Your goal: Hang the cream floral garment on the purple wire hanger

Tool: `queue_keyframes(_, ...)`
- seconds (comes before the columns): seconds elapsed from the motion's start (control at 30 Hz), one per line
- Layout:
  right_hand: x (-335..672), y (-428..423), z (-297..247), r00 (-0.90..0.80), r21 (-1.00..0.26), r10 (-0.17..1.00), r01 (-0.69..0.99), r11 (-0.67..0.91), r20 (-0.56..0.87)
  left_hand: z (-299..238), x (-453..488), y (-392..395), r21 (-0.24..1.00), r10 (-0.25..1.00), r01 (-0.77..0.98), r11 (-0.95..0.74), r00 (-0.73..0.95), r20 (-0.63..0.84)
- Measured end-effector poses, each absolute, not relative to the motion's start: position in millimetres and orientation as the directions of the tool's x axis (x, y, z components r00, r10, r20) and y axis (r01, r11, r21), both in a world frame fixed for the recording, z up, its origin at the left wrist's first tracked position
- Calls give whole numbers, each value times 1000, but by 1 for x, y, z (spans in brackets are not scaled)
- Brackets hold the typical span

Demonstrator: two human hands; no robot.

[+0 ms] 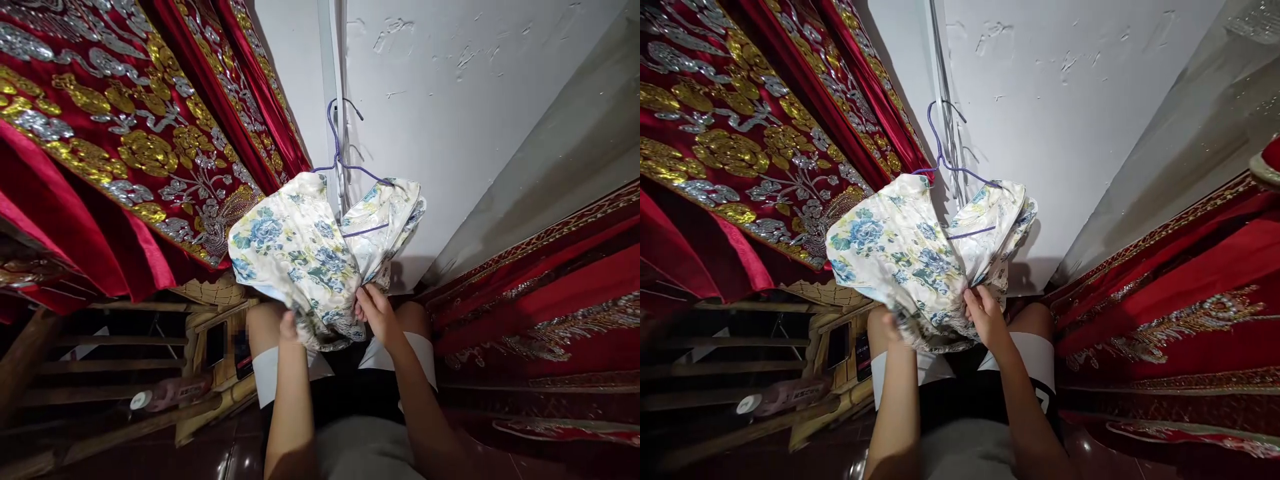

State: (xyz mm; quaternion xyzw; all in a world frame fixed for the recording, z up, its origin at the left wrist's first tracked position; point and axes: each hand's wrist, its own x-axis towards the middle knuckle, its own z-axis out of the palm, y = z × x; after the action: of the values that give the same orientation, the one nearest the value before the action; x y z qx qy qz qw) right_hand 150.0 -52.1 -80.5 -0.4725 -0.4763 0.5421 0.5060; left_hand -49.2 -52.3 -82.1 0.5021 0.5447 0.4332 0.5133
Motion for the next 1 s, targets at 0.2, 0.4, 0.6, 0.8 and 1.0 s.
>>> queue_keyframes(0.2, 131, -52, -82, -57, -974, 997, -221, -57, -45, -65, -26, -50, 912, 977, -349, 214, 51, -209)
queue_keyframes(0.4, 131, -53, -74, -1, -961, 1000, -278, -10, -10, -77, -25, -44, 953, 964, -283, 109, -203, -170)
queue_keyframes(0.6, 135, -52, -69, 10, -968, 999, -247, -34, -38, -103, -1, -44, 913, 628, 321, -251, -664, 406)
queue_keyframes(0.8, 136, -50, -71, -153, -994, 988, -105, -36, -20, -111, 20, -45, 910, 930, 263, -319, -99, 355)
queue_keyframes(1.0, 146, -22, -29, -192, -997, 980, 34, 66, 59, -116, 27, -41, 882, 893, 290, -372, -150, 425)
